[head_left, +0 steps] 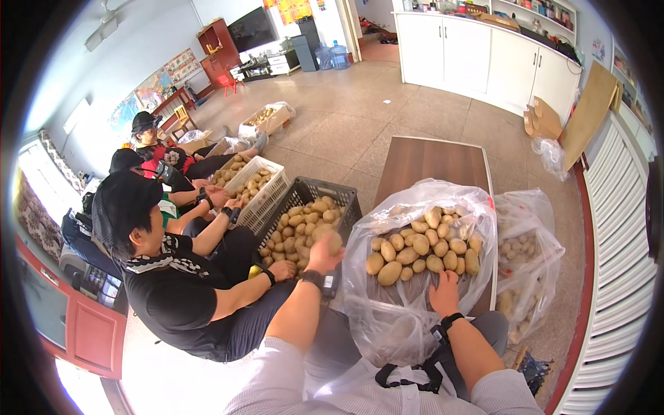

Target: The person sorts potatoes by hand, picking them up from a plastic bag and placing them into a black crate while also moving potatoes within the bag.

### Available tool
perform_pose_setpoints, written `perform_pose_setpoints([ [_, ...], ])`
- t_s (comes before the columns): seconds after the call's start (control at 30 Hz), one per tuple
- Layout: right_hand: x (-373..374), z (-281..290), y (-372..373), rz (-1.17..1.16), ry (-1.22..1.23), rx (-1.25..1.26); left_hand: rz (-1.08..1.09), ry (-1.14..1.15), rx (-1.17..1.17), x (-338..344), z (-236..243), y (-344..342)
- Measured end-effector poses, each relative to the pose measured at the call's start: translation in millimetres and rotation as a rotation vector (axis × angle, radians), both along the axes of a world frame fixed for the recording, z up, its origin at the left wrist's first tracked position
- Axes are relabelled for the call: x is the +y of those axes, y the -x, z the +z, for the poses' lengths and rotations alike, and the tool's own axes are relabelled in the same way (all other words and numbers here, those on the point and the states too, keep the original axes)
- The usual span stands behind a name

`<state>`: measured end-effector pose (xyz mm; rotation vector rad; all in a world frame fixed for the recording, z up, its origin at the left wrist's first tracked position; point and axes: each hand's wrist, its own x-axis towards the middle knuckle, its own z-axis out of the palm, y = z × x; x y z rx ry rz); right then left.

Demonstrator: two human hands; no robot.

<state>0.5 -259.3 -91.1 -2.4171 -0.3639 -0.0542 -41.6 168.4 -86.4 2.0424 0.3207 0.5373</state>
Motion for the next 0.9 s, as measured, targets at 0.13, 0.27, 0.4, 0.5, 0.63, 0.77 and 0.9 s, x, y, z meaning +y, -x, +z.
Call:
perform_pose_setpoints([
  [0.13,-19,0,0,-0.056,0.067,0.008,0.095,-0.086,0.144,14,-41,-18],
  [0.27,-13,9,2,-0.072,0.127,0.035,0.182,0.237,0.044,47,-62,-10],
  [0.4,-35,-1,-3,-0.131,0.246,0.123,0.436,1.265,0.181,-2,-62,-36],
  [0.5,-3,15,1,-0.061,0.138,0.078,0.177,0.094,0.026,104,-85,2],
  [0.63,-20,7,-1,-0.128,0.152,0.105,0.201,0.364,0.004,84,-121,-15],
  [0.77,-5,16,7,-0.121,0.164,0.051,0.402,0.593,0.022,99,-77,15],
  [0.9,-31,0,1,-0.152,0.247,0.065,0.666,1.147,0.027,16,-22,-9],
])
